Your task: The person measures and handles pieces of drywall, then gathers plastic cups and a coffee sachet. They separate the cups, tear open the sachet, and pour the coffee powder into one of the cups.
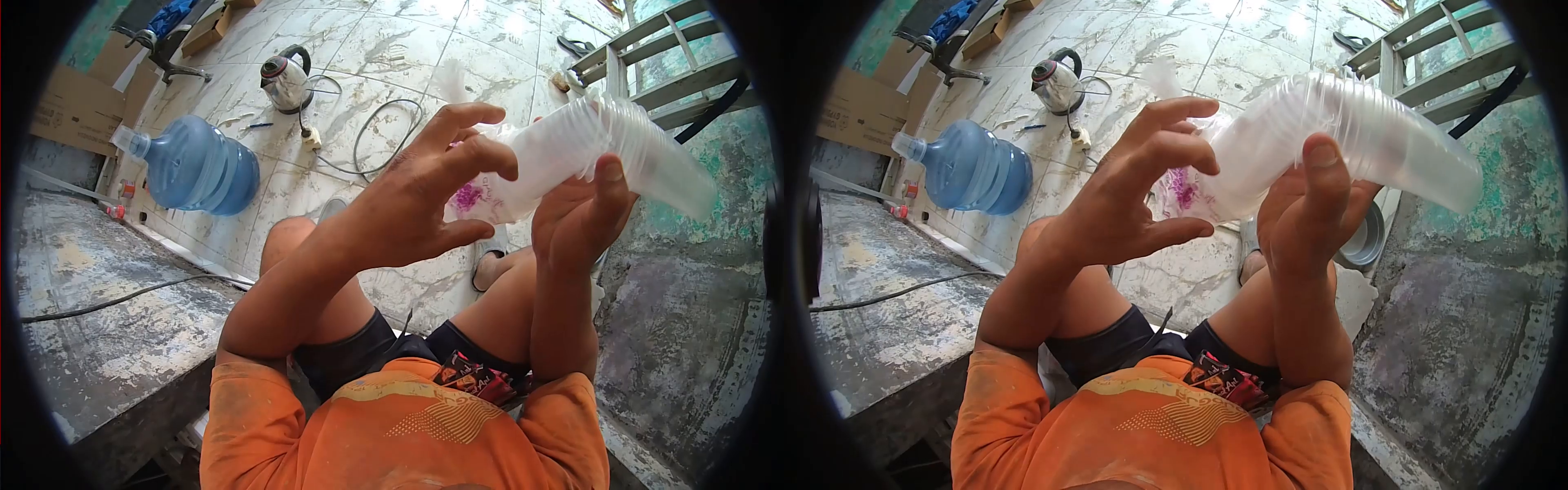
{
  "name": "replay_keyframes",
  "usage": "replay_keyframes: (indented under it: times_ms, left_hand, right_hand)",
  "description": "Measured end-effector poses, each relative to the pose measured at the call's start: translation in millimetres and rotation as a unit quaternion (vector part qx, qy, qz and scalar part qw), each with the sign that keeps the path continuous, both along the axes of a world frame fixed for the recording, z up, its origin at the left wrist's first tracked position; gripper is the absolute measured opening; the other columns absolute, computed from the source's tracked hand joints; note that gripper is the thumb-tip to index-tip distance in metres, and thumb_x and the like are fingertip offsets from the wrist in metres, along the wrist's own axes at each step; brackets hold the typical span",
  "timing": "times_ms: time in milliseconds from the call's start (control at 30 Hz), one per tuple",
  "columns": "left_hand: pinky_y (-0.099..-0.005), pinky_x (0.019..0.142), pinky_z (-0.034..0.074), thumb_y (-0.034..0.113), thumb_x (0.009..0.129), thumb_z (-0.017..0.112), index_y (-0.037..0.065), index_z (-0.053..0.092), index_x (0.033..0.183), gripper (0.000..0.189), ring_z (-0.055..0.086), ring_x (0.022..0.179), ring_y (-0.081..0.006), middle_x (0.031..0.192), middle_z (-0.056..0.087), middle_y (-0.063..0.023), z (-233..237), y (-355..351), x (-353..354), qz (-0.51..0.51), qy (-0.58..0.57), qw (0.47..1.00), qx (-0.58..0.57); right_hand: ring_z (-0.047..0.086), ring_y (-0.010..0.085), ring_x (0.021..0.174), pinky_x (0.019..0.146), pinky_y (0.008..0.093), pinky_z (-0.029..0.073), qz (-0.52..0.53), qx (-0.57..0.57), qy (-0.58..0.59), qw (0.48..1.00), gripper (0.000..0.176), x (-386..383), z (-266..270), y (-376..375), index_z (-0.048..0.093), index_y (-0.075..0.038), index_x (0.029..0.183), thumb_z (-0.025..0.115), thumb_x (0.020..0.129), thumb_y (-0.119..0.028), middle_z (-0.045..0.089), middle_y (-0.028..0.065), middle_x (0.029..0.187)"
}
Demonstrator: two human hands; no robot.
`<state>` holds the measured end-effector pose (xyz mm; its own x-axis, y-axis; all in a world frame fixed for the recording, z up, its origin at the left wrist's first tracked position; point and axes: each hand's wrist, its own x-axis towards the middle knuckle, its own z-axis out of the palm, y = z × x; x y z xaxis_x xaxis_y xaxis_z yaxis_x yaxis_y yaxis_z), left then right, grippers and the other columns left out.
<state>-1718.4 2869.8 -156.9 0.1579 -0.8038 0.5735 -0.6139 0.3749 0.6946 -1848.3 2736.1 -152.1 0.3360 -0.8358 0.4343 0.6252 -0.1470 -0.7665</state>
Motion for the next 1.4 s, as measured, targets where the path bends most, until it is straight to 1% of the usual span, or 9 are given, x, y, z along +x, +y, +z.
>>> replay_keyframes:
  times_ms: [67, 267, 400, 500, 567, 700, 933, 1267, 1400]
  left_hand:
    - [-0.0426, 0.096, 0.047, 0.013, 0.07, 0.085, 0.01, 0.063, 0.102, 0.038, 0.056, 0.119, -0.0348, 0.136, 0.052, -0.0185, 1.2, 0.7, -1.4, 0.002, -0.035, 0.999, 0.015]
    - [-0.0417, 0.09, 0.051, 0.006, 0.077, 0.077, 0.008, 0.067, 0.088, 0.015, 0.066, 0.103, -0.0315, 0.133, 0.056, -0.02, -3.0, 0.9, -4.3, 0.03, 0.006, 0.999, 0.008]
    - [-0.0463, 0.089, 0.052, 0.009, 0.077, 0.076, 0.011, 0.066, 0.092, 0.017, 0.063, 0.109, -0.04, 0.135, 0.054, -0.0195, -2.7, -1.7, -7.9, 0.043, -0.02, 0.999, -0.019]
    - [-0.0463, 0.091, 0.05, 0.009, 0.079, 0.075, 0.01, 0.066, 0.09, 0.014, 0.063, 0.109, -0.0386, 0.136, 0.054, -0.0198, -0.5, -1.3, -6.0, 0.072, -0.043, 0.995, -0.06]
    - [-0.0516, 0.098, 0.047, 0.008, 0.08, 0.075, 0.007, 0.064, 0.091, 0.016, 0.051, 0.128, -0.0402, 0.14, 0.049, -0.0266, 2.1, -0.2, 0.7, 0.021, 0.004, 0.996, -0.089]
    - [-0.057, 0.1, 0.044, 0.01, 0.08, 0.075, 0.007, 0.064, 0.091, 0.016, 0.042, 0.137, -0.0418, 0.144, 0.044, -0.0274, 4.5, 1.9, 9.3, 0.001, 0.007, 0.996, -0.089]
    - [-0.0525, 0.106, 0.041, 0.011, 0.079, 0.075, 0.006, 0.061, 0.082, 0.016, 0.04, 0.138, -0.0429, 0.145, 0.048, -0.0204, 7.3, 1.2, 4.3, 0.012, -0.125, 0.987, -0.103]
    - [-0.0518, 0.099, 0.049, 0.015, 0.085, 0.072, 0.004, 0.054, 0.09, 0.022, 0.046, 0.132, -0.0445, 0.139, 0.049, -0.0262, 14.3, 4.2, 8.6, 0.033, -0.164, 0.981, -0.093]
    - [-0.0537, 0.099, 0.049, 0.017, 0.09, 0.068, 0.002, 0.055, 0.092, 0.02, 0.049, 0.129, -0.0411, 0.138, 0.047, -0.0256, 6.3, 4.6, 7.0, 0.014, -0.217, 0.975, -0.048]
  right_hand:
    - [0.058, 0.0237, 0.11, 0.099, 0.0402, 0.048, 0.031, 0.035, -0.063, 0.997, 0.056, 0.5, 2.4, 0.1, 0.041, -0.002, 0.134, 0.065, 0.083, -0.008, 0.058, 0.0132, 0.117]
    - [0.059, 0.0228, 0.107, 0.097, 0.0386, 0.048, 0.047, 0.023, -0.072, 0.996, 0.058, 3.9, -3.1, 3.9, 0.04, -0.002, 0.133, 0.067, 0.082, -0.005, 0.058, 0.0129, 0.115]
    - [0.056, 0.0271, 0.116, 0.103, 0.0443, 0.046, -0.01, -0.02, 0.008, 1.0, 0.063, 6.8, -4.1, 13.4, 0.038, 0.0, 0.136, 0.068, 0.083, -0.016, 0.055, 0.0166, 0.12]
    - [0.057, 0.0179, 0.104, 0.093, 0.0321, 0.047, 0.044, -0.032, 0.052, 0.997, 0.058, 4.3, -5.4, 15.8, 0.043, 0.002, 0.129, 0.071, 0.08, -0.007, 0.056, 0.0104, 0.114]
    - [0.058, 0.0181, 0.104, 0.093, 0.0326, 0.047, 0.071, -0.011, 0.047, 0.996, 0.057, 3.5, -3.1, 16.4, 0.043, 0.001, 0.129, 0.071, 0.08, -0.007, 0.056, 0.0106, 0.114]
    - [0.059, 0.0206, 0.105, 0.096, 0.0354, 0.047, 0.109, 0.038, 0.006, 0.993, 0.057, 4.0, -4.9, 14.9, 0.043, 0.001, 0.13, 0.07, 0.081, -0.009, 0.057, 0.0118, 0.115]
    - [0.059, 0.0257, 0.113, 0.102, 0.0408, 0.046, 0.187, 0.088, -0.001, 0.979, 0.057, 0.6, 2.1, 9.9, 0.043, 0.002, 0.132, 0.066, 0.086, -0.022, 0.058, 0.0152, 0.12]
    - [0.059, 0.0234, 0.114, 0.102, 0.0424, 0.044, 0.287, 0.185, -0.021, 0.94, 0.05, 1.0, -0.6, 4.3, 0.058, 0.008, 0.123, 0.058, 0.092, -0.032, 0.064, 0.015, 0.121]
    - [0.058, 0.0173, 0.106, 0.093, 0.0389, 0.049, 0.308, 0.183, -0.031, 0.933, 0.049, 6.4, -10.3, 1.2, 0.045, -0.006, 0.126, 0.067, 0.086, -0.021, 0.058, 0.0062, 0.11]
